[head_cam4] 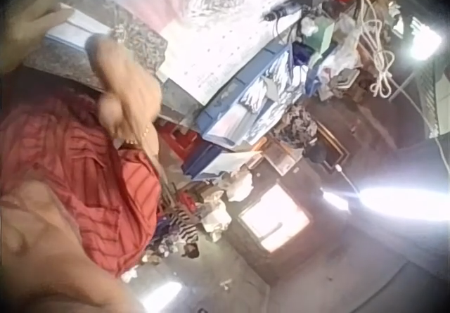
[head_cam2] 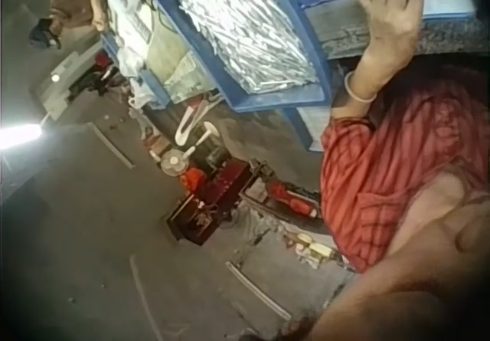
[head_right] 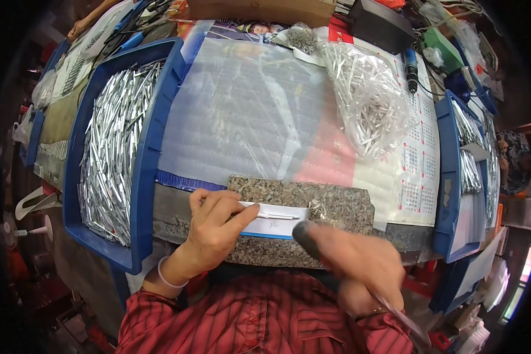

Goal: Manually assembling small metal components onto a strip at a factory workbench.

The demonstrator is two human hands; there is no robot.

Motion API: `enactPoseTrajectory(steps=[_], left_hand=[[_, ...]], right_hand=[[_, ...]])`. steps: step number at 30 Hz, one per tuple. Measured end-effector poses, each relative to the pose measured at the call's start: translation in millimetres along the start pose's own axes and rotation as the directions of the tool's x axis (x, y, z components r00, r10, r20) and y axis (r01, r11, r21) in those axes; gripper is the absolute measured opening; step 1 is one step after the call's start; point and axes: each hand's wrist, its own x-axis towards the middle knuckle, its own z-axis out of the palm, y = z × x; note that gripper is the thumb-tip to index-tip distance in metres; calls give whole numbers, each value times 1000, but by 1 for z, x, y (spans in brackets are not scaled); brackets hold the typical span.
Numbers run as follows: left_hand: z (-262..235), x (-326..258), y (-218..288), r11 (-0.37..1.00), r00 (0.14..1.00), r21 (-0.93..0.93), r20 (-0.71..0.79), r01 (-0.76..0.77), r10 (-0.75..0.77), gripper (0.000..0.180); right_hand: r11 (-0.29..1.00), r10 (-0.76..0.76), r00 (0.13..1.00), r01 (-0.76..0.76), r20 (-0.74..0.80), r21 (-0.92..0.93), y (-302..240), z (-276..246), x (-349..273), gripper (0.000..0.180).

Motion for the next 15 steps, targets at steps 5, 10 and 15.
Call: enactPoseTrajectory(steps=[5,10,15], left_hand=[[-1,0,1,1000,999,0,47,-17,17,30],[-1,2,3,1000,1000,-14,19,19,-18,31],[-2,0,0,1000,999,-26,43,2,-1,30]], right_hand=[[995,-49,956,72,288,-70,19,39,34,19],[996,-75,996,72,57,52,17,23,25,18],[985,-140,967,159,211,-72,27,45,36,20]])
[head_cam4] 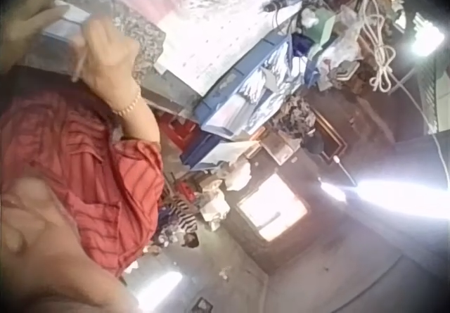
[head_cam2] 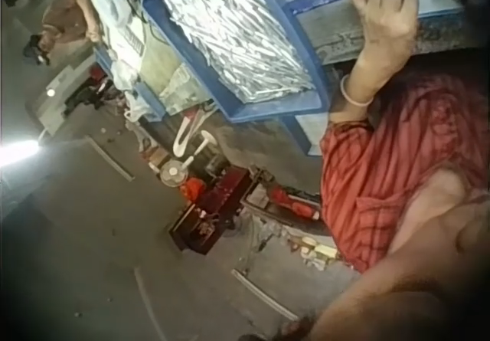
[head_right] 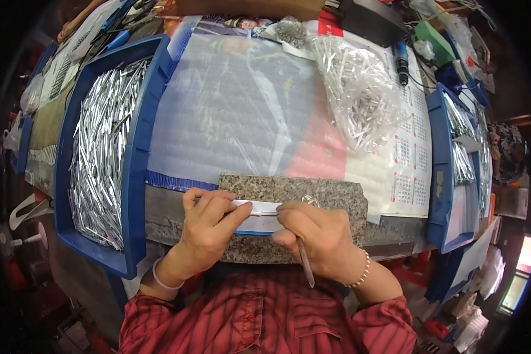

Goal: Manually assembling small metal components onto a strip at a factory workbench.

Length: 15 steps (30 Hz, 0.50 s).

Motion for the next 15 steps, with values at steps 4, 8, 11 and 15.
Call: enactPoseTrajectory(steps=[4,8,11,15], left_hand=[[5,-4,-6,985,989,-151,-105,87,-103,26],[1,-8,-9,977,976,-166,-153,131,-157,23],[2,-17,-8,989,980,-75,-147,127,-137,21],[-3,-12,-6,988,985,-89,-104,129,-138,20]], right_hand=[[994,71,997,-70,-15,87,-1,3,-4,21],[965,176,984,-176,21,196,-3,-1,-6,23],[982,41,995,-23,-92,190,-27,-16,0,23],[999,11,999,-9,51,-44,-25,11,21,18]])
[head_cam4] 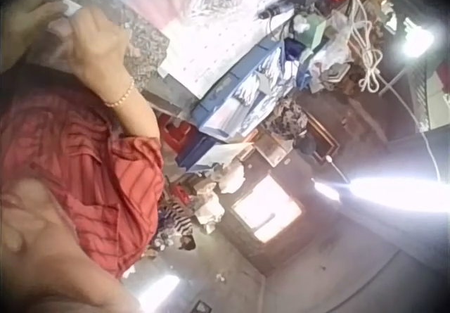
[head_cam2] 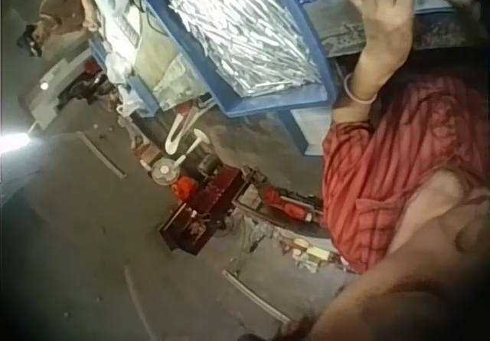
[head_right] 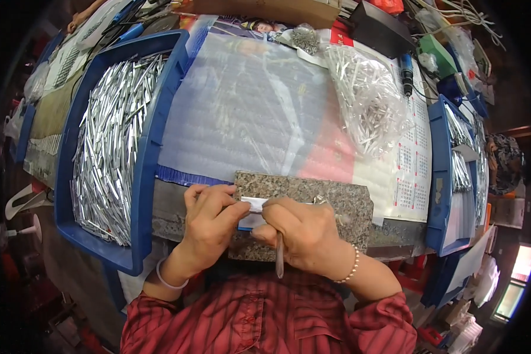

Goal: Manually assembling small metal components onto a strip at a factory workbench.

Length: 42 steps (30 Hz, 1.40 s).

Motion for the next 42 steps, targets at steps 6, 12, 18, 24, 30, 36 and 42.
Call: enactPoseTrajectory(steps=[6,12,18,24,30,36,42], left_hand=[[-4,-4,-11,992,999,-119,0,43,-43,19],[-7,-3,-9,985,999,-167,-8,34,-36,19],[-8,-3,-12,991,999,-130,-28,13,-17,17],[-10,-4,-5,991,998,-120,15,56,-55,15],[-8,-3,-7,996,1000,-85,2,12,-11,13],[-8,0,-8,995,1000,-103,5,0,0,13],[-14,4,-2,998,997,-52,72,38,-34,13]], right_hand=[[991,-19,1000,21,-12,129,7,8,2,14],[978,-87,984,114,-154,172,-23,4,14,21],[978,-43,996,58,-75,203,-1,30,24,16],[928,147,987,-116,-60,355,-8,3,5,23],[930,232,954,-160,-190,332,-9,-19,-17,42],[926,212,871,-34,-443,377,-12,-26,-35,34],[959,211,968,-178,-137,221,13,-6,-35,25]])
